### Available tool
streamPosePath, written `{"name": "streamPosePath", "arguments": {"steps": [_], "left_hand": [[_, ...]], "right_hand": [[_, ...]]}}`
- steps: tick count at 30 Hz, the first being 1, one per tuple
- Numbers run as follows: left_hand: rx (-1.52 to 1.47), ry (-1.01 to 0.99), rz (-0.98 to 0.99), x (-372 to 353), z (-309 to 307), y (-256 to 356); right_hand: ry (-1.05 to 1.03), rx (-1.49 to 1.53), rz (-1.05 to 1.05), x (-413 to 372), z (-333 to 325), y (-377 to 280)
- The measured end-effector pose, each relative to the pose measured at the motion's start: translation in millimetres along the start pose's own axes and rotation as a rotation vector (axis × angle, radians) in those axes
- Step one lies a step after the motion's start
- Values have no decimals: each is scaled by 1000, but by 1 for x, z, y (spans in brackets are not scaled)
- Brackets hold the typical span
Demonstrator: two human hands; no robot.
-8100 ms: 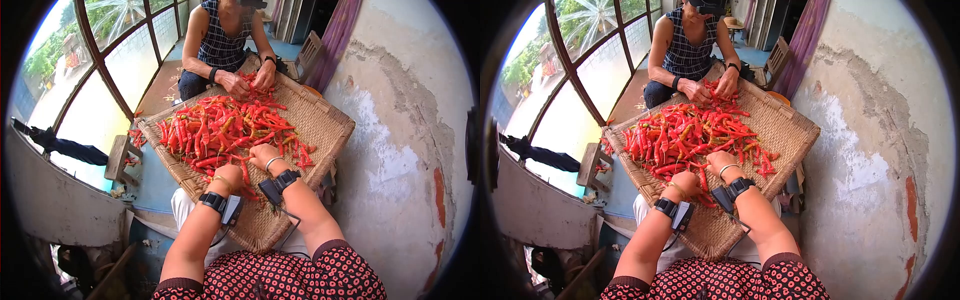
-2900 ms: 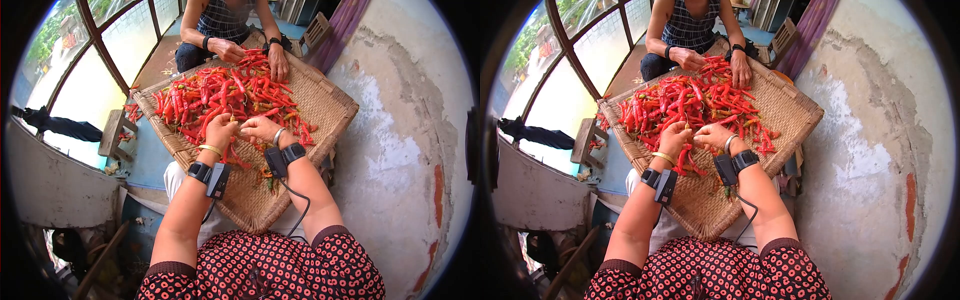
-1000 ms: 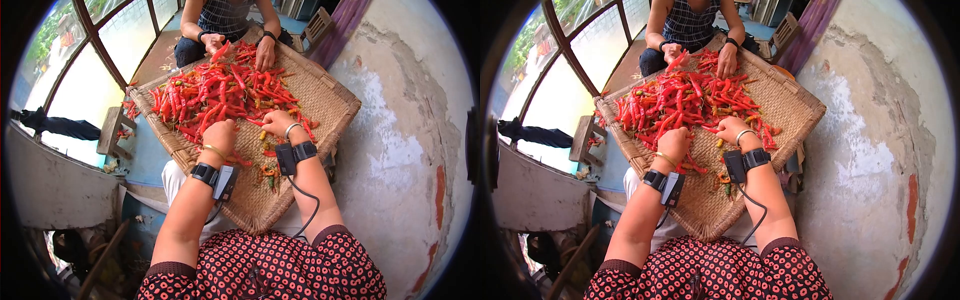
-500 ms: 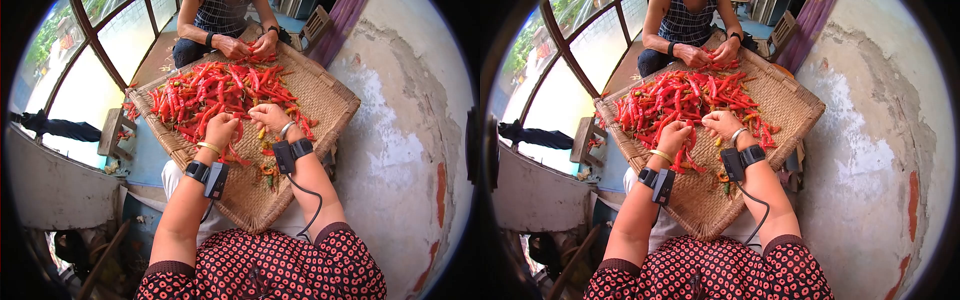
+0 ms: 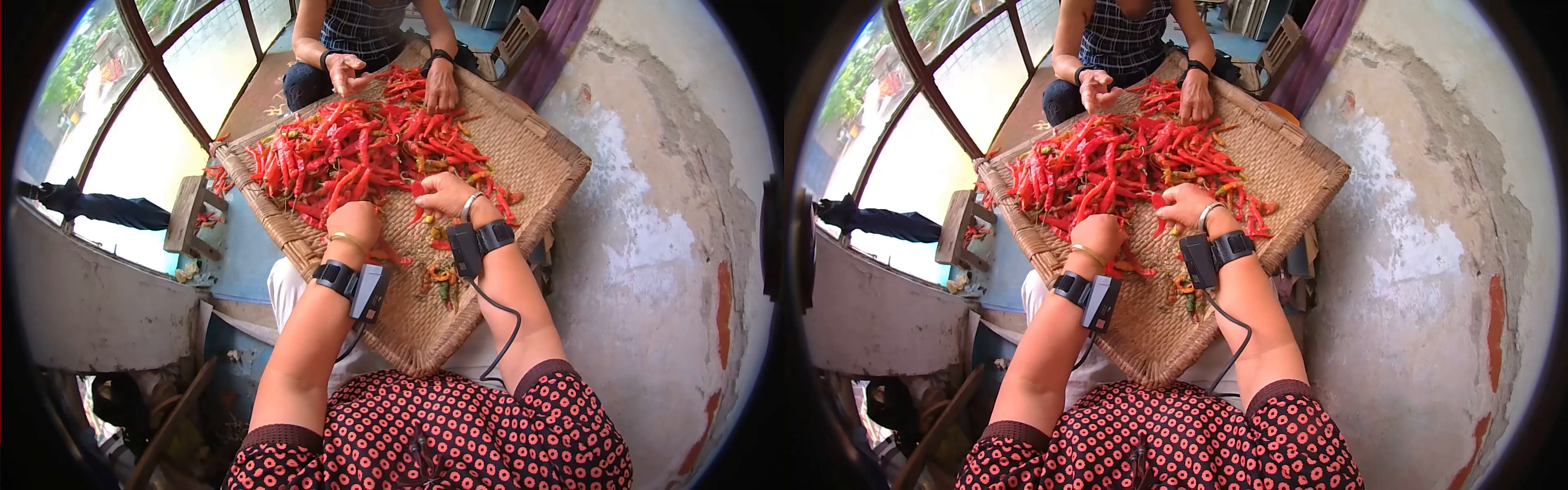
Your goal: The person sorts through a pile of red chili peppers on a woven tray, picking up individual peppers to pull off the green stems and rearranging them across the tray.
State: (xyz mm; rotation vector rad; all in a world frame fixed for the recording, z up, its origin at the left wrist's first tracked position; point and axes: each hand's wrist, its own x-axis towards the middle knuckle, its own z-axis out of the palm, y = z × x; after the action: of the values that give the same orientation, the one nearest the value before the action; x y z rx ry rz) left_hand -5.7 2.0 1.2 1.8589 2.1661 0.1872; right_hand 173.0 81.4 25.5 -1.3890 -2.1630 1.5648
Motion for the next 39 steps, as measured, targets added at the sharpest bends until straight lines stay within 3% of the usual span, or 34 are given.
{"name": "streamPosePath", "arguments": {"steps": [3, 4, 6, 8, 9, 10, 12, 14, 18, 22, 24, 27, 28, 29, 30, 31, 32, 34, 36, 39], "left_hand": [[63, -28, 3, -3, -5, 2], [92, -51, 2, -2, -6, 3], [119, -77, 21, -1, -6, 3], [148, -104, 39, -1, -5, 4], [155, -110, 47, -1, -5, 5], [162, -115, 53, -1, -5, 5], [132, -74, 65, 0, 1, 1], [103, -32, 78, 1, 5, -1], [45, -121, 97, -2, -6, 5], [-168, -39, 98, 2, -5, 5], [-294, -34, 126, 4, 0, 3], [-528, -98, 123, 9, 3, 0], [-644, -174, 94, 11, 3, 0], [-644, -173, 93, 11, 4, -1], [-911, -222, 29, 11, 3, -1], [-1176, -270, -38, 11, 2, -1], [-1175, -270, -36, 11, 1, -1], [-1526, -251, -116, 7, -7, 3], [-1533, -232, -120, 10, -3, 2], [-1630, -230, -148, 12, -1, -1]], "right_hand": [[447, 1023, -429, -2, -12, -6], [507, 1051, -435, -1, -16, -2], [519, 647, -196, 3, -12, 6], [304, 160, -77, 18, 3, 21], [311, -215, -186, 22, 13, 20], [326, -315, -278, 28, 26, 19], [288, -341, -286, 34, 45, 11], [317, -338, -446, 46, 58, 18], [263, -423, -392, 49, 48, 12], [319, -5, -280, 6, 10, -7], [203, 230, -201, -5, -5, -4], [200, 415, -142, -18, -18, -6], [272, 810, -330, -15, -17, -6], [437, 998, -412, -11, -19, -9], [604, 1184, -494, -11, -20, -17], [604, 1183, -494, -7, -20, -9], [621, 950, -356, 0, -20, 5], [524, 492, -128, -2, -16, 6], [209, 405, -134, 3, -3, 4], [33, 221, -214, 3, 22, -13]]}}
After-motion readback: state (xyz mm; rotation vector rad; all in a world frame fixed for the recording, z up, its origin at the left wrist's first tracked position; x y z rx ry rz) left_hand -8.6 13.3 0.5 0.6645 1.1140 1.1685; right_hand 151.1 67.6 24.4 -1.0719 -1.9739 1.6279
